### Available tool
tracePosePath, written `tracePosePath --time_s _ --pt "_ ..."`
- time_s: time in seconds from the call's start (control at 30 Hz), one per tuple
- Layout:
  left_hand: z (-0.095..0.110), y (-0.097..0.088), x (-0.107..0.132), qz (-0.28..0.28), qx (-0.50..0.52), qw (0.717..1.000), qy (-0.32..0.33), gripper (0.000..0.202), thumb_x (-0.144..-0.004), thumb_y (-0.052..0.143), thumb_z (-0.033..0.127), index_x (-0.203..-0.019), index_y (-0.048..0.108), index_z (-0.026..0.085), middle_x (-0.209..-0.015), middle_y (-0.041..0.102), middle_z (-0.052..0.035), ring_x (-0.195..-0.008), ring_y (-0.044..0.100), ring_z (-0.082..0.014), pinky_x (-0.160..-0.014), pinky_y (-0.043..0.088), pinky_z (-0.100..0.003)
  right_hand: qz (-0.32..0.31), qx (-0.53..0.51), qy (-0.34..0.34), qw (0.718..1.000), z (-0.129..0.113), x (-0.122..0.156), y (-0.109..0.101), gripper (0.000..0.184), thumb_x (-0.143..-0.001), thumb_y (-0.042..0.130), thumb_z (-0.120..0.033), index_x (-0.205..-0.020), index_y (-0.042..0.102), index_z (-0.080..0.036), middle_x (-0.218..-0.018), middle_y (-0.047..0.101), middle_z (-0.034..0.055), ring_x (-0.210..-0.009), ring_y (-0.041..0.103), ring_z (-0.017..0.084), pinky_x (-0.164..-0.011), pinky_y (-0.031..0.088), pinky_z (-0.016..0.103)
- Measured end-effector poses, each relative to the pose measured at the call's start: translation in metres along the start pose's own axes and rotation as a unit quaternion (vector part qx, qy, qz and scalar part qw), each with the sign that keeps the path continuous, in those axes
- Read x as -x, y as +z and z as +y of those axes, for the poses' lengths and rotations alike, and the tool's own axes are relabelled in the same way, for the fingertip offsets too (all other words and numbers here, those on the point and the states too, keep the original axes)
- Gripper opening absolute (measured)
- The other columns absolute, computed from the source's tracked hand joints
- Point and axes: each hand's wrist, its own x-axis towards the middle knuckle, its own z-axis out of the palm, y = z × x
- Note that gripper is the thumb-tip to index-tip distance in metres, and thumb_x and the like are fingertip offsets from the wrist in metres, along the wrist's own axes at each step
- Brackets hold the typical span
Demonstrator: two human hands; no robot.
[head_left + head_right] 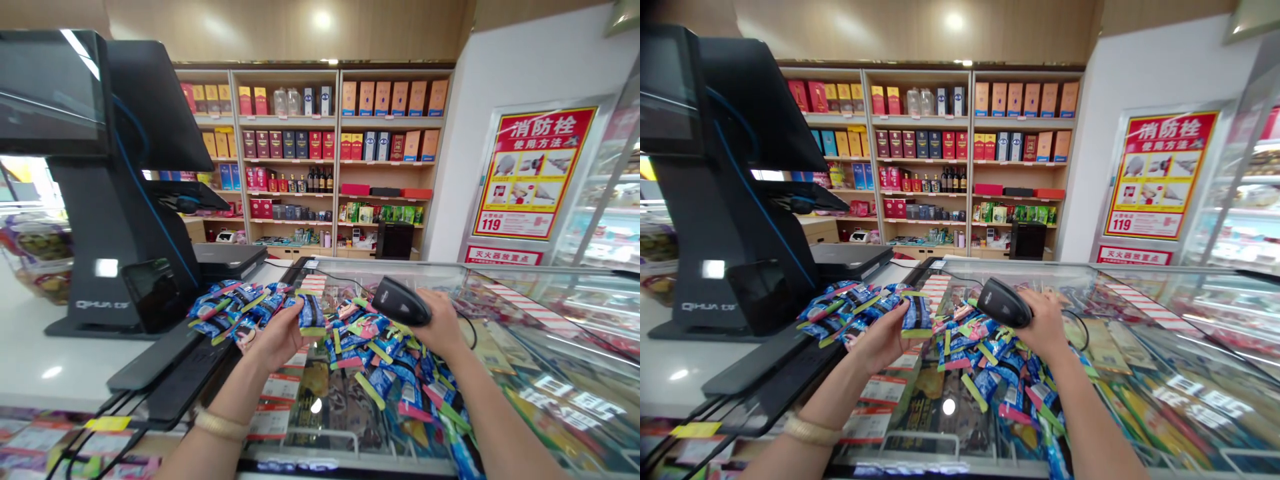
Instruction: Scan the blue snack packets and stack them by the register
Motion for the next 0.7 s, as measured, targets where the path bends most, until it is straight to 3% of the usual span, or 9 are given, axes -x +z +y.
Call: tracePosePath --time_s 0.17,0.33,0.6,0.7 --pt "-0.003 0.003 -0.004 0.036 0.039 0.999 -0.015 0.029 -0.094 0.047 0.034 -0.091 0.065 0.011 -0.079 0.072 -0.0081 -0.066 0.069 -0.0173 -0.066 0.057 -0.033 -0.058 -0.037 -0.02 0.997 -0.014 -0.004 -0.003 0.025 -0.07 0.057 -0.024 -0.094 0.064 -0.021 -0.087 0.069 0.0052 -0.081 0.061 0.021 -0.076 0.036 0.033" --pt "-0.007 0.005 -0.004 0.029 0.017 0.999 -0.005 0.03 -0.095 0.046 0.034 -0.088 0.063 0.011 -0.075 0.071 -0.007 -0.06 0.067 -0.016 -0.061 0.056 -0.03 -0.128 -0.067 -0.014 0.989 -0.025 -0.008 -0.006 0.011 -0.073 0.058 -0.024 -0.083 0.062 -0.021 -0.079 0.067 0.002 -0.074 0.059 0.018 -0.074 0.033 0.032" --pt "-0.011 0.002 -0.006 0.026 -0.007 1.0 0.0 0.027 -0.093 0.048 0.033 -0.089 0.062 0.011 -0.073 0.07 -0.007 -0.06 0.065 -0.0164 -0.058 0.054 -0.03 -0.129 -0.07 -0.012 0.989 -0.03 -0.009 -0.007 0.012 -0.071 0.058 -0.022 -0.082 0.062 -0.021 -0.076 0.066 0.001 -0.073 0.059 0.017 -0.071 0.032 0.03" --pt "-0.012 0.003 -0.008 0.015 -0.052 0.998 0.034 0.027 -0.088 0.056 0.037 -0.091 0.063 0.012 -0.075 0.069 -0.0063 -0.062 0.064 -0.016 -0.058 0.052 -0.028 -0.106 -0.058 -0.018 0.993 -0.025 -0.007 -0.005 0.016 -0.069 0.056 -0.021 -0.083 0.063 -0.021 -0.08 0.067 0.0023 -0.075 0.06 0.018 -0.072 0.033 0.031"
